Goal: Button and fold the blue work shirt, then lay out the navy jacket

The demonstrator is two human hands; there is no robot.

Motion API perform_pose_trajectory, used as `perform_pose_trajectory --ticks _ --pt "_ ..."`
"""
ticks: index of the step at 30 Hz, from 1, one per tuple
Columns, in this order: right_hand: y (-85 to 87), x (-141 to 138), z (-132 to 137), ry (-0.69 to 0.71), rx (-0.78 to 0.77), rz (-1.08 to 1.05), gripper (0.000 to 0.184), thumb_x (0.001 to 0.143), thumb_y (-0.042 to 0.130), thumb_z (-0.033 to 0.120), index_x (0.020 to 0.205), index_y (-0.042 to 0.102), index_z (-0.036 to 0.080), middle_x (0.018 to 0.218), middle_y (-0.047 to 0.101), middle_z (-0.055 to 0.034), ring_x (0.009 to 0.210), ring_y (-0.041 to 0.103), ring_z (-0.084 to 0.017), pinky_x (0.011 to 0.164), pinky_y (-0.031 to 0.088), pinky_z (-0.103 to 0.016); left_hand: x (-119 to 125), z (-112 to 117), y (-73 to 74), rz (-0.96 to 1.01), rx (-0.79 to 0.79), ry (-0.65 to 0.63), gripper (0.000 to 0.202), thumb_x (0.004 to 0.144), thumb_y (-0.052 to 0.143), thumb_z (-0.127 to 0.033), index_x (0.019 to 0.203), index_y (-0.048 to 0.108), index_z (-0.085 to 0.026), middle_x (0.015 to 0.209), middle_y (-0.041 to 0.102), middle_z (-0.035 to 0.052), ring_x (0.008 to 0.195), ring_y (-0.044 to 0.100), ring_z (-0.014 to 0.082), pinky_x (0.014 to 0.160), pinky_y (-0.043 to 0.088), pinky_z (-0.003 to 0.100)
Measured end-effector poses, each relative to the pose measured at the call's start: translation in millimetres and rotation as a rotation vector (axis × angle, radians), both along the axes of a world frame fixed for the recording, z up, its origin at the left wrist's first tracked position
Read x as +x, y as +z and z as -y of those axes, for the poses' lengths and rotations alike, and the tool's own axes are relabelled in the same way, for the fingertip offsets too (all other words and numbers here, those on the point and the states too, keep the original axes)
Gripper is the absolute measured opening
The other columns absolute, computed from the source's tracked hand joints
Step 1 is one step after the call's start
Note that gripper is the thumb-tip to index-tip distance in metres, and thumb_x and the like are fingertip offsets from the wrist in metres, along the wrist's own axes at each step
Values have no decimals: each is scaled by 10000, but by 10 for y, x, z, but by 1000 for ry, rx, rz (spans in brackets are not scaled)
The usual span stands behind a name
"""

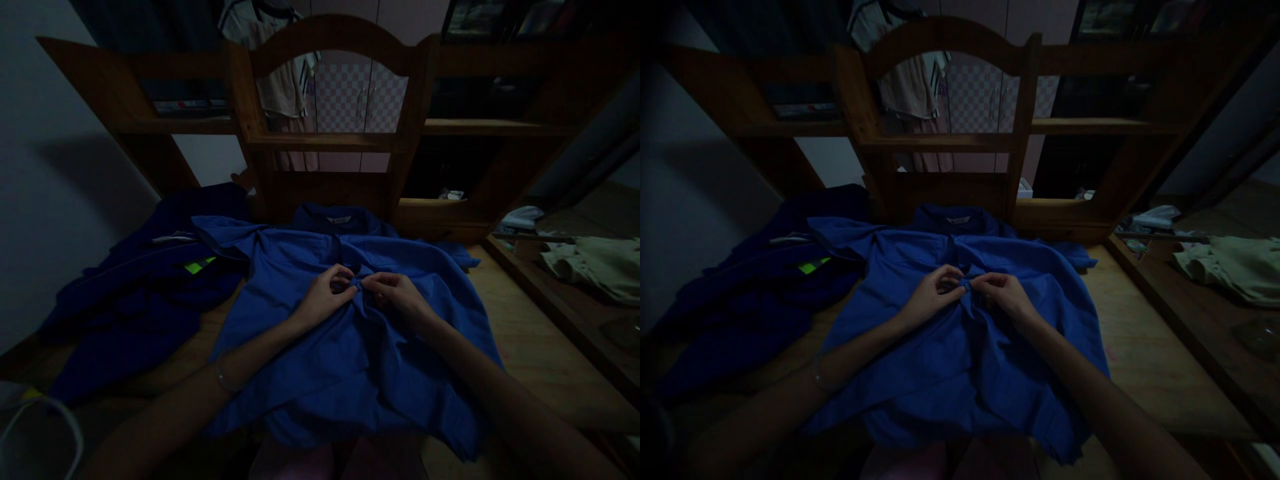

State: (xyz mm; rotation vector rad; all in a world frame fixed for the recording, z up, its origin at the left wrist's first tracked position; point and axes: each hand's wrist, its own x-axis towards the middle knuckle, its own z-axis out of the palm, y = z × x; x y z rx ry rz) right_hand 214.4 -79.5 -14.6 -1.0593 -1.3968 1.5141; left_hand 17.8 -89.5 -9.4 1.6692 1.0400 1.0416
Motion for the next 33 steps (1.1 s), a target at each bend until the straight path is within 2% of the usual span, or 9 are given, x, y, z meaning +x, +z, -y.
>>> perform_pose_trajectory --ticks 3,6,9,12,17,20,24,28,33 --pt "117 13 62 19 139 93 446 786 708 539 959 653 131 636 508 10 520 436 -108 449 296 -174 -15 -22 24 84 -116 -42 307 788 633 -287 1045 525 -157 737 547 -22 648 531 82 589 396 165" --pt "212 43 158 159 229 214 410 828 693 518 986 611 149 657 509 20 544 450 -112 458 295 -174 -28 -21 53 160 -238 -100 339 795 621 -309 1081 506 -168 615 457 -65 495 401 49 474 280 150" --pt "249 95 247 250 304 333 397 816 737 466 1013 557 172 676 517 32 561 462 -119 466 317 -175 -30 -10 83 217 -264 -117 348 799 627 -325 1088 515 -165 587 429 -68 478 366 46 458 251 154" --pt "259 173 257 289 391 449 277 832 716 366 977 576 175 688 533 28 571 476 -126 467 324 -179 -21 8 132 302 -251 -137 394 781 661 -341 1113 540 -166 643 490 -36 579 471 66 540 344 159" --pt "344 357 116 304 150 271 227 846 644 379 827 640 153 702 564 -6 597 520 -151 493 390 -197 -16 54 204 389 -239 -306 565 721 734 -301 1226 506 -190 1007 583 75 999 555 168 883 435 274" --pt "387 418 48 177 -43 126 272 798 705 423 814 658 156 770 596 -23 663 564 -175 546 440 -214 -24 71 185 296 -134 -315 627 680 774 -264 1239 496 -210 1083 554 77 1070 531 179 956 415 305" --pt "335 375 13 238 -250 36 349 773 720 473 881 669 145 848 618 -61 787 599 -238 644 498 -281 -27 90 145 106 25 -341 737 662 794 -271 1307 438 -238 1170 535 80 1125 508 192 1010 382 331" --pt "205 340 -15 186 65 259 411 808 674 553 773 654 144 702 587 -32 644 577 -208 533 439 -244 -13 109 137 -110 208 -306 741 687 772 -346 1335 421 -262 1286 473 79 1192 455 214 1037 353 351" --pt "103 399 -37 87 565 772 303 927 595 451 799 657 184 654 566 -6 568 524 -164 482 281 -225 -22 92 129 -360 463 -14 705 684 750 -458 1297 473 -249 1265 456 92 1211 397 251 1056 291 397"
